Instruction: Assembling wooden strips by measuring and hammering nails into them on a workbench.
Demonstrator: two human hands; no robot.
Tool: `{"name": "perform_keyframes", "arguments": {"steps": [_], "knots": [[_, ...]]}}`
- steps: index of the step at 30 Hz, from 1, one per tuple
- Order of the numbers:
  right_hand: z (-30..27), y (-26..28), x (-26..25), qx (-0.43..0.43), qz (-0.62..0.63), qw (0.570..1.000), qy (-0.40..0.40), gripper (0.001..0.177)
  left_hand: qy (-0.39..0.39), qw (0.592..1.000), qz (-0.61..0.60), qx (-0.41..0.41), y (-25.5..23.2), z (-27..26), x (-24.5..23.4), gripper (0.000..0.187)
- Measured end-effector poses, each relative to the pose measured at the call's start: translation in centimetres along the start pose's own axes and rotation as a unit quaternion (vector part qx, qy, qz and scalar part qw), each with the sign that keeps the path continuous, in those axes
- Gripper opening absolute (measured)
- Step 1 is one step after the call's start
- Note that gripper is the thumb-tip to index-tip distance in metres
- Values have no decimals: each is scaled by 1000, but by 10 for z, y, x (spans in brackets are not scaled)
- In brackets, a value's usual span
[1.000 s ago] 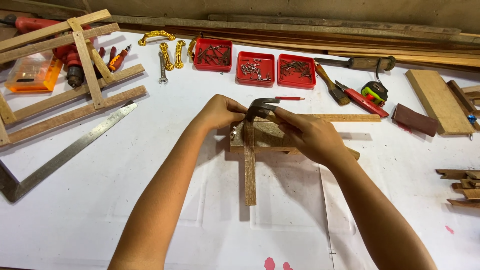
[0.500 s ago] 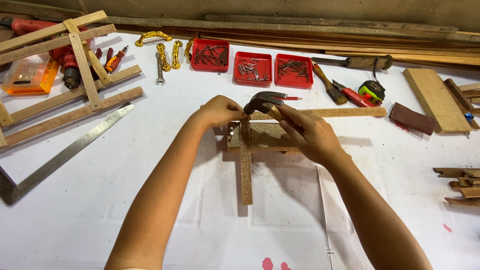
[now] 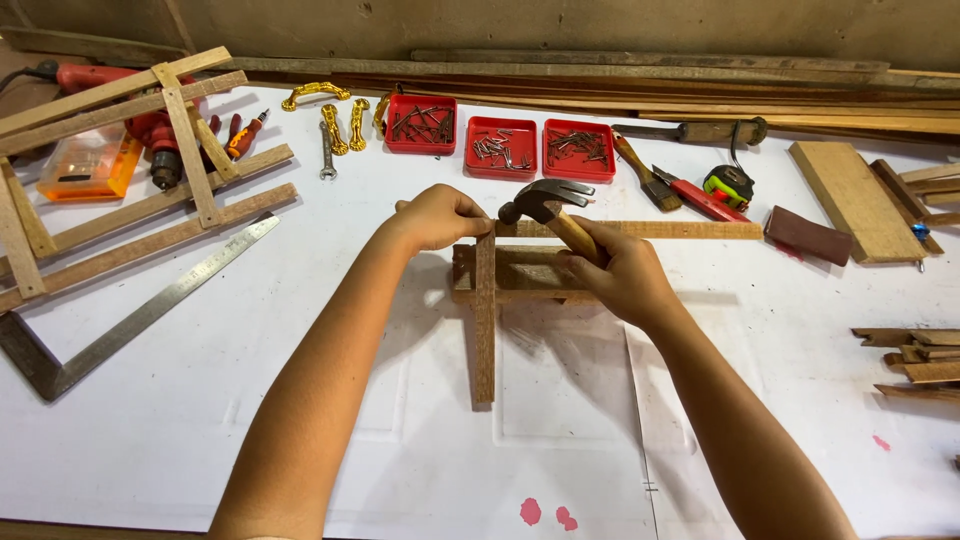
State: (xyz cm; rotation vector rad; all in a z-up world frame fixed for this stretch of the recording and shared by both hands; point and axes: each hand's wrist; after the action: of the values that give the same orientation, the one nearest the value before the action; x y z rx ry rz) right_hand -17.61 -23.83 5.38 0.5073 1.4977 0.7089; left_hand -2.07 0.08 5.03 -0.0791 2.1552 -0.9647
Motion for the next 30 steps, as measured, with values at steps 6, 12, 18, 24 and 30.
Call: {"name": "perform_keyframes", "arguments": {"steps": [6,12,18,24,30], "knots": [[-10,9,8,104,15,994,30,46,-15,998,54,-11,11,18,24,23],[-16,-3,15,85,-7,996,18,45,-94,986,140,-6,0,7,35,20],[-30,4,3,78,-84,993,14,44,-215,961,29,171,-12,-1,45,25],[-59,4,-20,-34,-182,983,3,41,-37,956,48,286,-60,-32,57,51],[-99,-21,-41,1,-207,978,11,37,-14,917,278,284,-122,-63,92,81]]}}
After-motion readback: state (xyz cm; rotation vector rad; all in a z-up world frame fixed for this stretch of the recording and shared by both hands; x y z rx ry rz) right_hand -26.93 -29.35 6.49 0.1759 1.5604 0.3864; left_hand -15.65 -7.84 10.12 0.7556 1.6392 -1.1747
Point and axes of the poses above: each hand's wrist, its own z-axis towards the middle knuckle, its own x-axis out of the palm, y = z × x, and after that the axes turned 15 degrees about y, right-handed
